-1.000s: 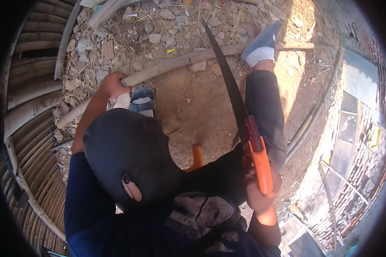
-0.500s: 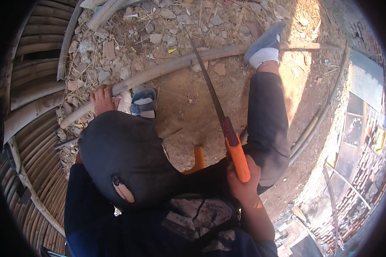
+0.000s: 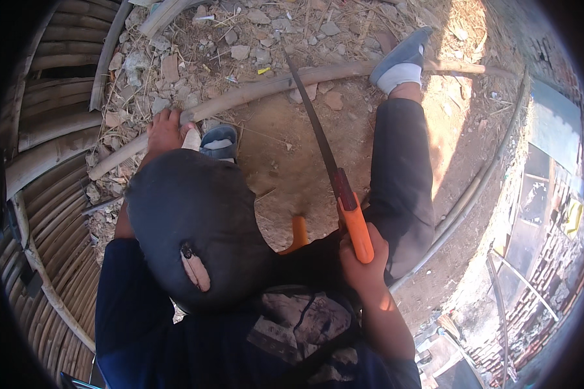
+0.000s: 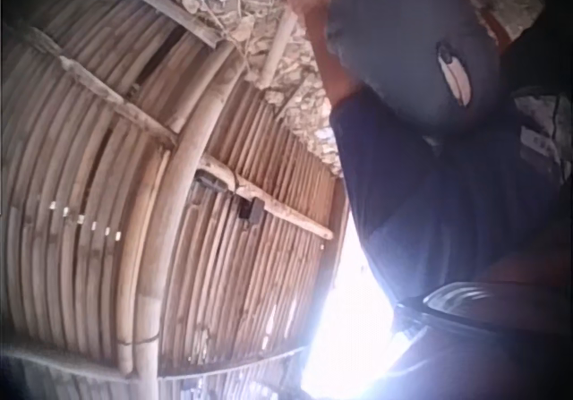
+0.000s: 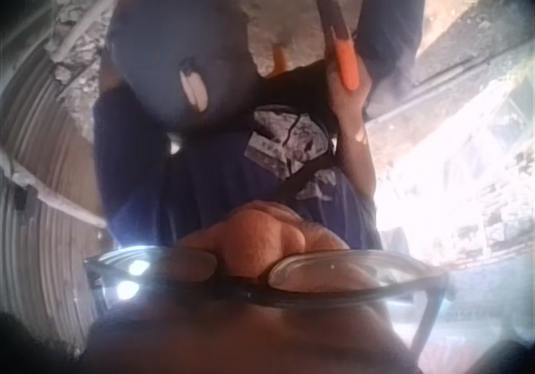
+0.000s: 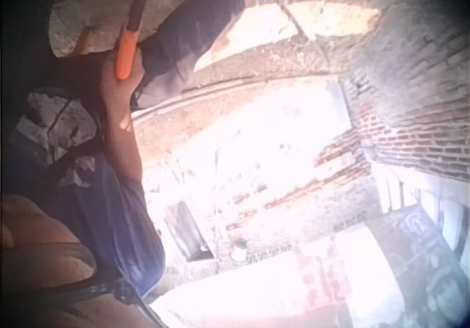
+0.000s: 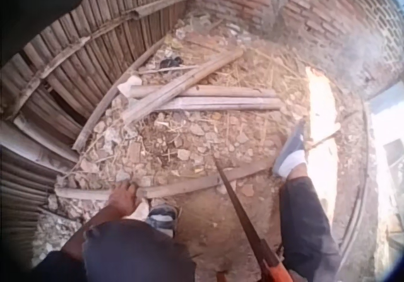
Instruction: The person saws a bamboo pole with a hand saw while holding the pole steady by hand.
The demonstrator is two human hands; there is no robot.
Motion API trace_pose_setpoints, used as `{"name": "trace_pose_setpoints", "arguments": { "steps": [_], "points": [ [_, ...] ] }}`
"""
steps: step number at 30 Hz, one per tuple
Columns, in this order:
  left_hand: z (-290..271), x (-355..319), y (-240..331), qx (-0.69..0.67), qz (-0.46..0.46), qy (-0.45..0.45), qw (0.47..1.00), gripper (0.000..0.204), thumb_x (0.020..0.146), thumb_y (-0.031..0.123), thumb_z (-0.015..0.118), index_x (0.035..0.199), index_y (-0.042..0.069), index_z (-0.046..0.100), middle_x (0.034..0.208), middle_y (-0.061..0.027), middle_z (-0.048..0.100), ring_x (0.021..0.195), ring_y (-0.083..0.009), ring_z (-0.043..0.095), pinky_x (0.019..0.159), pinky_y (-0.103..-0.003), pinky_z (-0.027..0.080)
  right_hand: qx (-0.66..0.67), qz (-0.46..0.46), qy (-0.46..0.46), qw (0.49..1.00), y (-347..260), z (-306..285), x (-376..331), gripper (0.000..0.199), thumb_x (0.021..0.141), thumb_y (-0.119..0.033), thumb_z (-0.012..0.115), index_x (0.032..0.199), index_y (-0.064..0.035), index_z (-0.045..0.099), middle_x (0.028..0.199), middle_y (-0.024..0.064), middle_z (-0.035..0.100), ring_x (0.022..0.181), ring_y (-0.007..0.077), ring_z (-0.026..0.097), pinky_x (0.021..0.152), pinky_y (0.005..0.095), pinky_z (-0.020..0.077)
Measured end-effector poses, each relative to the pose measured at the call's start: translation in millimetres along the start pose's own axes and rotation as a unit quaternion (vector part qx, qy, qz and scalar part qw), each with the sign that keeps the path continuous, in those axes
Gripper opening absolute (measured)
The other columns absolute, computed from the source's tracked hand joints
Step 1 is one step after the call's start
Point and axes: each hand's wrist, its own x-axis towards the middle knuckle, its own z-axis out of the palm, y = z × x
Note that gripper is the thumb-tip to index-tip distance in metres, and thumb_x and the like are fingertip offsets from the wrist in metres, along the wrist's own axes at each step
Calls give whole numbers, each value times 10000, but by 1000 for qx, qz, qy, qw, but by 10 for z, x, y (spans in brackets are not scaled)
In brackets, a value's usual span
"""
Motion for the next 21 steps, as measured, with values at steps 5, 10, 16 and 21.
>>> {"name": "trace_pose_setpoints", "arguments": {
  "steps": [5, 10, 16, 21],
  "points": [
    [-95, 41, 18, -11, -10, -44, 999, 670, 957, 672, 515, 1388, 160, 548, 1297, -131, 569, 1284, -356, 509, 1060, -573, 373, 17, -3, -14, 1000, -70, 119, 25, 106, 845, -24, 629, 940, 22, 633, 764, 56, 630, 697, 126, 608, 676, 295, 501],
    [-141, 3, 1, -23, -22, -55, 998, 639, 967, 639, 536, 1391, 162, 547, 1298, -131, 570, 1281, -359, 515, 1071, -584, 353, 14, 34, -15, 999, -34, 27, -32, 133, 854, -35, 627, 971, 25, 642, 793, 59, 640, 737, 122, 618, 709, 287, 507],
    [-136, 45, 16, -42, -12, -51, 998, 640, 964, 637, 544, 1395, 164, 546, 1310, -134, 568, 1284, -357, 513, 1078, -587, 345, -3, 8, -32, 999, 59, 287, 229, 209, 864, -24, 614, 1054, 47, 663, 858, 78, 675, 784, 130, 644, 748, 294, 526],
    [-120, 1, 46, -25, -18, -73, 997, 637, 972, 640, 532, 1399, 167, 548, 1318, -137, 569, 1294, -355, 511, 1076, -583, 351, 35, 44, -22, 998, 30, 95, -91, 232, 894, -8, 589, 1108, 56, 650, 951, 61, 681, 845, 118, 630, 811, 285, 519]
  ]
}}
